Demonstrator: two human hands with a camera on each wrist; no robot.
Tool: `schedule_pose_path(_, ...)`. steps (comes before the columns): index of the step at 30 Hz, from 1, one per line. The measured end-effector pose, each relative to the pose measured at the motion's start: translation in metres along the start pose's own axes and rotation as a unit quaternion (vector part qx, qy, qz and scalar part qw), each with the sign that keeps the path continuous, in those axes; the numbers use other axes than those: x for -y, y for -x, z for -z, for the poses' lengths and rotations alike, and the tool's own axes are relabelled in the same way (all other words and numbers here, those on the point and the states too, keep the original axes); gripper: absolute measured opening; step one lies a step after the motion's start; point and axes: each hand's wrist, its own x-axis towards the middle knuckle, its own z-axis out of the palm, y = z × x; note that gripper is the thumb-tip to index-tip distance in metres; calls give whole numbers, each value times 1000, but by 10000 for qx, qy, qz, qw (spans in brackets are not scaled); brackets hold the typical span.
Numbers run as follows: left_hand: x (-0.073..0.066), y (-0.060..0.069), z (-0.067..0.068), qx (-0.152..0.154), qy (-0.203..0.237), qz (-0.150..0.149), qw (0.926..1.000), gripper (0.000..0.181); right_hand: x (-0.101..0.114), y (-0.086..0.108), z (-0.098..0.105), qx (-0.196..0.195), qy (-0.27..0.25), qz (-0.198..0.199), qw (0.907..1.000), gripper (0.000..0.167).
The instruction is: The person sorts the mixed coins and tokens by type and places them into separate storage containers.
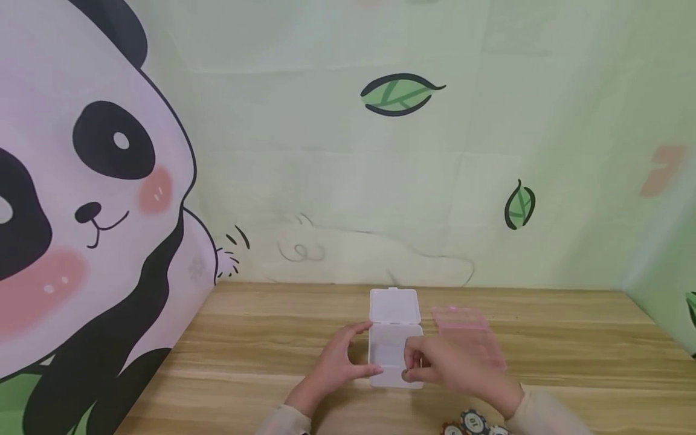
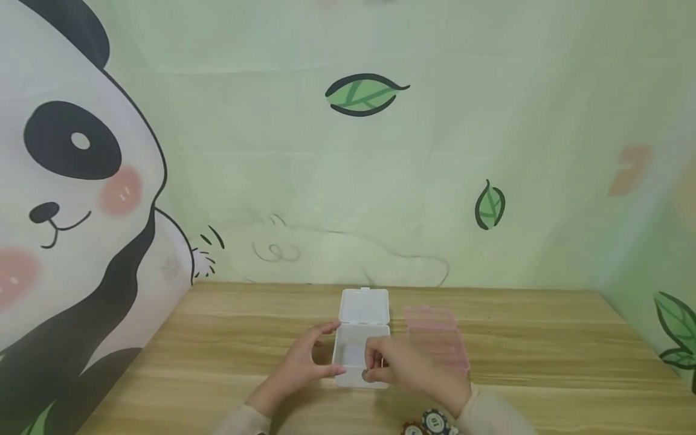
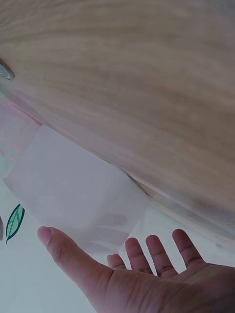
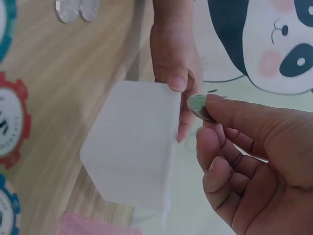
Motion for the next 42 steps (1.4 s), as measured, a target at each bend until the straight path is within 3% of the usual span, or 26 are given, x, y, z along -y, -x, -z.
schedule_pose_path(10,3,4,1,-58,-334,29,9994,80,-5,-16,2,-227,110,-490,9985,16)
schedule_pose_path(16,2,3,3,-226,-894,-239,9955,79,-13,-36,-4,-333,-172,-480,9981,16)
schedule_pose_path(22,-1,4,5,-362,-1217,-410,9911,78,-16,-51,-11,-196,-30,-512,9985,16)
schedule_pose_path(30,-2,5,4,-397,-1236,-702,9891,73,-20,-66,-25,64,387,-396,9984,18)
schedule_pose_path(42,-5,0,2,-231,-1159,-618,9911,70,-22,-73,-30,27,914,-189,9956,19)
